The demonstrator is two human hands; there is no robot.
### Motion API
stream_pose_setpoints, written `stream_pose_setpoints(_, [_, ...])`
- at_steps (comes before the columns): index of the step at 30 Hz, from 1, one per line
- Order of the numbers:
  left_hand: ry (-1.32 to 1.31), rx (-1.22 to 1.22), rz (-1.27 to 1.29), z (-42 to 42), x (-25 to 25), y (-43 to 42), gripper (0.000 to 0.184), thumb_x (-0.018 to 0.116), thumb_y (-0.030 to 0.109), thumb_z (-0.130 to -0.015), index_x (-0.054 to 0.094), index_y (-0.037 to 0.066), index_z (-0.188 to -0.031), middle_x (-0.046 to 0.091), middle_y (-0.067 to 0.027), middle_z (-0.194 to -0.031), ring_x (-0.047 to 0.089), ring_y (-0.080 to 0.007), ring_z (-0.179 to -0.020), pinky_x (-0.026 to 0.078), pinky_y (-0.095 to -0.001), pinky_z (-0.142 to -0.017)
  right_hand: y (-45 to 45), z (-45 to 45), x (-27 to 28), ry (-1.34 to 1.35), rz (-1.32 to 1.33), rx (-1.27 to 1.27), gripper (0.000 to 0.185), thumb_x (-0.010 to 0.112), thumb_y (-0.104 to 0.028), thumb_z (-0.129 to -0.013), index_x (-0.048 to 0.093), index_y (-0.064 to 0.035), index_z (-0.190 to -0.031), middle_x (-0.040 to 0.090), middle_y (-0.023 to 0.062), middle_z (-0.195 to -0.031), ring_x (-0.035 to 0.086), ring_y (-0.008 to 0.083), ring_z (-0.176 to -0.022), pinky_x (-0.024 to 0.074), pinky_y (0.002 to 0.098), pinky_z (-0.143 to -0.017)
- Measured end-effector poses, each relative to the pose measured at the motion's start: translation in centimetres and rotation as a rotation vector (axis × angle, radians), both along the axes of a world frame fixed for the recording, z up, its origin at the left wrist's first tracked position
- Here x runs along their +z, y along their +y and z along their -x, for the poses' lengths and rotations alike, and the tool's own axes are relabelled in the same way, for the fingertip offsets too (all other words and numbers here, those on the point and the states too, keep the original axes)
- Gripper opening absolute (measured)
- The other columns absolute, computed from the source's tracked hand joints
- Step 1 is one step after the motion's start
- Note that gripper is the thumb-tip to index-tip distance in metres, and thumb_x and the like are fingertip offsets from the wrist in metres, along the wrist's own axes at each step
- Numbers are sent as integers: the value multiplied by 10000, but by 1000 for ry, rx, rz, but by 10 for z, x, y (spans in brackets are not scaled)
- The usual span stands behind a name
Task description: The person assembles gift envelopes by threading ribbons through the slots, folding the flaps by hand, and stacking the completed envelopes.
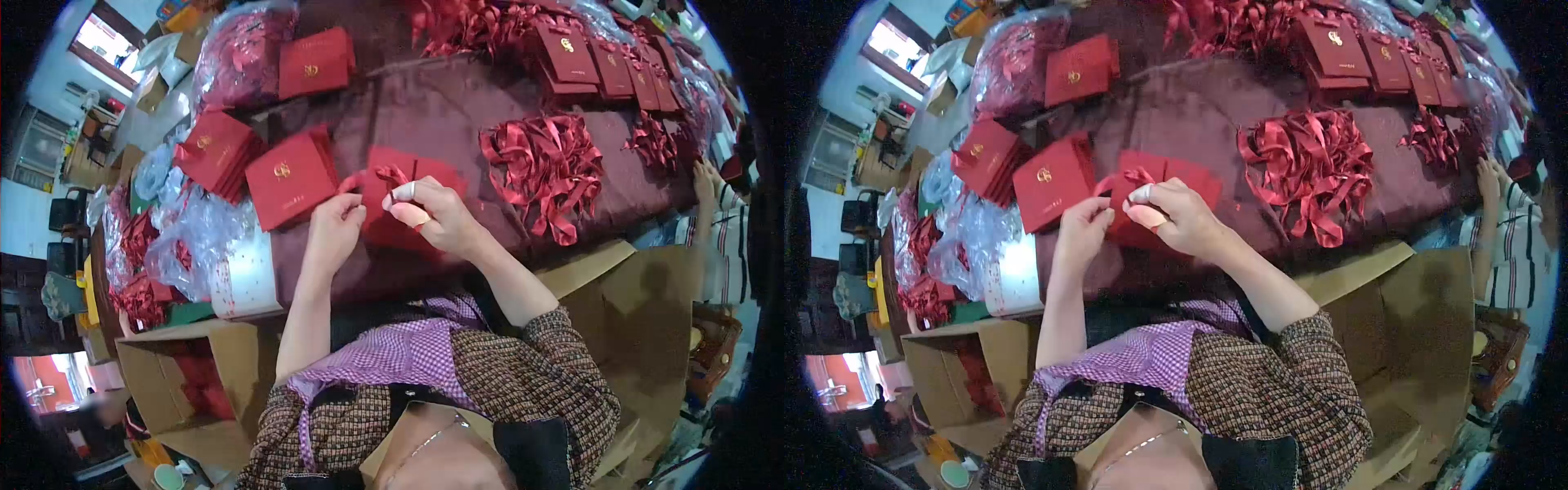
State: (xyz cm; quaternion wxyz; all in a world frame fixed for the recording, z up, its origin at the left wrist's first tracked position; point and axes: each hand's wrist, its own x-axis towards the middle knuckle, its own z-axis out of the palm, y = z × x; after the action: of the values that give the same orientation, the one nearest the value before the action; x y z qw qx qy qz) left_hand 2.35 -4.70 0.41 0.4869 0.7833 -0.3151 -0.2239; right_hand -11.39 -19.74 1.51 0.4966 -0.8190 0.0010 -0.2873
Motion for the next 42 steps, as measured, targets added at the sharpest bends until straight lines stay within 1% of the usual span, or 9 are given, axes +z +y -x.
stream_pose_setpoints(6, [115,-204,153,-21,-28,-27,193,589,52,-866,645,-55,-1016,658,-22,-844,577,-67,-770,474,-242,-679,-2,6,5,-29,-14,-58,124,602,-124,-878,649,-49,-965,644,74,-820,600,238,-805,441,346,-759])
stream_pose_setpoints(15, [513,-215,313,-26,-28,-41,154,569,55,-874,658,23,-995,587,68,-732,452,-2,-570,352,-174,-521,6,5,-18,131,-323,-278,188,650,-112,-870,640,-11,-1029,675,89,-941,614,148,-895,480,280,-812])
stream_pose_setpoints(17, [511,-227,287,-30,-34,-39,165,541,31,-892,630,-33,-1015,655,-16,-904,590,-70,-808,472,-224,-750,3,0,-25,144,-228,-303,146,597,-52,-908,614,12,-1039,657,24,-954,577,74,-884,468,230,-800])
stream_pose_setpoints(22, [526,-137,374,-26,-38,-37,149,549,39,-898,623,-29,-1007,638,-4,-883,552,-54,-781,448,-216,-702,-6,-20,-39,60,142,-342,146,597,-55,-904,590,10,-1035,647,41,-917,589,89,-814,485,248,-734])
stream_pose_setpoints(26, [460,-131,471,-27,-51,-38,177,554,31,-878,632,-48,-1016,647,-8,-871,563,-67,-792,460,-235,-710,-2,-27,-53,93,99,-368,122,605,-42,-888,613,5,-1000,649,51,-868,602,107,-749,487,244,-685])
stream_pose_setpoints(28, [427,-162,422,-30,-59,-40,246,555,4,-858,615,-40,-1092,641,2,-900,558,-55,-778,451,-213,-695,3,-29,-49,50,169,-403,127,658,-73,-834,647,-26,-951,671,109,-895,588,245,-825,473,320,-740])
stream_pose_setpoints(32, [550,-326,351,-30,-34,-32,453,531,-87,-787,555,-29,-1236,622,-8,-1021,561,-53,-831,448,-194,-724,2,-25,-53,59,234,-446,117,651,-62,-839,638,-29,-951,682,92,-898,585,247,-841,458,312,-780])
stream_pose_setpoints(37, [567,-332,365,-29,-33,-32,464,528,-94,-783,546,-38,-1243,619,-23,-1063,566,-62,-896,454,-202,-790,1,-22,-57,85,85,-491,127,640,-54,-851,626,-16,-972,683,93,-901,577,252,-849,455,327,-780])
stream_pose_setpoints(42, [545,-264,353,-29,-38,-33,444,526,-90,-790,554,-35,-1229,627,-37,-1058,583,-79,-906,470,-221,-816,1,-20,-52,62,203,-462,103,640,-62,-844,618,-24,-937,662,92,-872,560,266,-836,428,342,-797])
